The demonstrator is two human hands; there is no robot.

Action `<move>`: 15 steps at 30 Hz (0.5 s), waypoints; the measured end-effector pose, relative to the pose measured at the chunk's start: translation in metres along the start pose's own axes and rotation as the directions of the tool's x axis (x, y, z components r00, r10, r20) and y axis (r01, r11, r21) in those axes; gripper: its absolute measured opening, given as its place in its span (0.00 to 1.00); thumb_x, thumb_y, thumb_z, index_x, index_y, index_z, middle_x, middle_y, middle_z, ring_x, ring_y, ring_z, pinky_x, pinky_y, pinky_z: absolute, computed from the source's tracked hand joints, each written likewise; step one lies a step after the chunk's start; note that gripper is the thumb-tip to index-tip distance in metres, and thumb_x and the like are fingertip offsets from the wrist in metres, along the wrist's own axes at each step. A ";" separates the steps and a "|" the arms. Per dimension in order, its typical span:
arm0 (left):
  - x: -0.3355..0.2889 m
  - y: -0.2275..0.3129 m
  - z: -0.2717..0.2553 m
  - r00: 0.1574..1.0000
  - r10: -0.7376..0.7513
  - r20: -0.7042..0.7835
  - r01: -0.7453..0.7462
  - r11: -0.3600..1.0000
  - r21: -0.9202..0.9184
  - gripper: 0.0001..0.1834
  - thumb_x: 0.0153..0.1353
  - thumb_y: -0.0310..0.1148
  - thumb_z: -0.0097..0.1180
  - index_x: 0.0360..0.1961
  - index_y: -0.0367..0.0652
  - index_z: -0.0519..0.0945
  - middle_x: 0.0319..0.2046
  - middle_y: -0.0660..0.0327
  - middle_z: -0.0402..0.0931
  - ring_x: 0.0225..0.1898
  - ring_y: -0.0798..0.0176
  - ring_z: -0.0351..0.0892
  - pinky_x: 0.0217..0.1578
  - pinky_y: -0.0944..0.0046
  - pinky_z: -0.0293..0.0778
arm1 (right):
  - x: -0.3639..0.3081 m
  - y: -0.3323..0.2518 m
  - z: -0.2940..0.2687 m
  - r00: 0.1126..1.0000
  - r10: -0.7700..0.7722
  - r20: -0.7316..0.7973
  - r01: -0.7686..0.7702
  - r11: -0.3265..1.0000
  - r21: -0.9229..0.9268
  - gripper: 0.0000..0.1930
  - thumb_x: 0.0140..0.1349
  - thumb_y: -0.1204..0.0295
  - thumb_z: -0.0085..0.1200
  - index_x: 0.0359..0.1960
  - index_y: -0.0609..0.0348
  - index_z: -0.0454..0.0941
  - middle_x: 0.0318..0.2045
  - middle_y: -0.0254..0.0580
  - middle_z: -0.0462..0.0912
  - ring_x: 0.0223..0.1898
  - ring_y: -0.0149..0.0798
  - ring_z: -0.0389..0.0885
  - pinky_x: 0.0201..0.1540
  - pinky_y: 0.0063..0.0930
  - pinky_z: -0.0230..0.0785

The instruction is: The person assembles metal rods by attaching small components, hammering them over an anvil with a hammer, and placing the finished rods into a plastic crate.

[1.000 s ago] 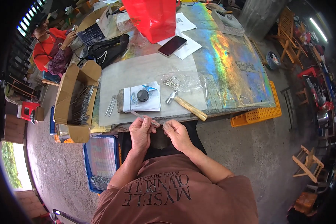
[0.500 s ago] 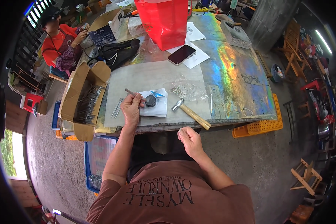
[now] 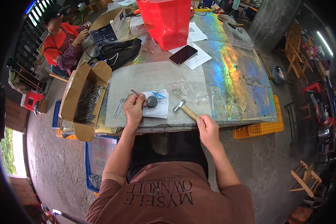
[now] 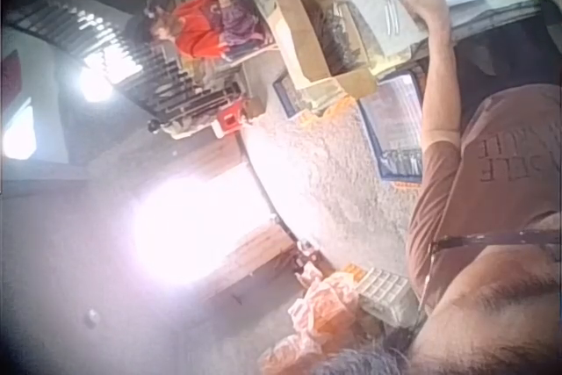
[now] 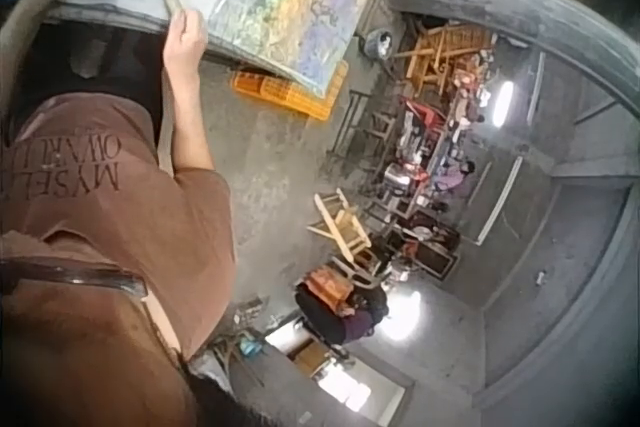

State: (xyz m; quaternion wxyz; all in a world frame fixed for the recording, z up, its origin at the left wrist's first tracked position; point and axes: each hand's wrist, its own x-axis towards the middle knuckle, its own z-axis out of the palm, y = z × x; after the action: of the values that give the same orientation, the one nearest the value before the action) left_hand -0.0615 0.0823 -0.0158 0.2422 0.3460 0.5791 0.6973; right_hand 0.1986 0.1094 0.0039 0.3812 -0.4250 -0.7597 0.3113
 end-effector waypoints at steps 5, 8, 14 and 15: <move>0.003 0.009 0.000 0.955 0.251 0.160 -0.289 0.909 0.300 0.03 0.49 0.23 0.55 0.26 0.35 0.75 0.19 0.61 0.73 0.20 0.72 0.69 0.23 0.72 0.65 | 0.025 0.018 -0.001 0.926 -0.019 0.376 0.234 0.813 -0.533 0.11 0.52 0.68 0.51 0.33 0.62 0.69 0.25 0.49 0.75 0.25 0.50 0.73 0.28 0.40 0.64; 0.002 0.020 0.002 0.938 0.264 0.224 -0.333 0.865 0.376 0.04 0.48 0.23 0.56 0.27 0.36 0.75 0.20 0.57 0.73 0.20 0.66 0.71 0.23 0.70 0.66 | 0.030 0.020 -0.001 0.905 0.073 0.419 0.141 0.877 -0.459 0.12 0.50 0.67 0.53 0.32 0.62 0.70 0.24 0.51 0.74 0.27 0.49 0.74 0.30 0.38 0.66; 0.002 0.017 0.001 0.924 0.324 0.205 -0.379 0.851 0.362 0.03 0.49 0.23 0.55 0.25 0.35 0.75 0.17 0.62 0.71 0.20 0.72 0.68 0.22 0.72 0.65 | 0.037 0.007 -0.013 0.615 0.396 0.682 -0.510 0.859 -0.038 0.12 0.53 0.70 0.50 0.37 0.62 0.67 0.18 0.40 0.74 0.20 0.31 0.75 0.21 0.23 0.65; 0.002 0.016 0.000 0.924 0.327 0.197 -0.378 0.852 0.363 0.03 0.49 0.23 0.55 0.25 0.35 0.75 0.17 0.62 0.71 0.20 0.72 0.68 0.22 0.72 0.65 | 0.036 -0.007 -0.018 0.614 0.392 0.685 -0.504 0.862 -0.042 0.12 0.53 0.70 0.50 0.37 0.62 0.67 0.18 0.40 0.74 0.20 0.31 0.75 0.21 0.23 0.65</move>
State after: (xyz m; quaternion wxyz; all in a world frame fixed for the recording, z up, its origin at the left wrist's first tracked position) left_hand -0.0614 0.0803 0.0005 0.0719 0.5319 0.6173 0.5752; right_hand 0.1979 0.1411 0.0302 0.0221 -0.4287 -0.6869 0.5864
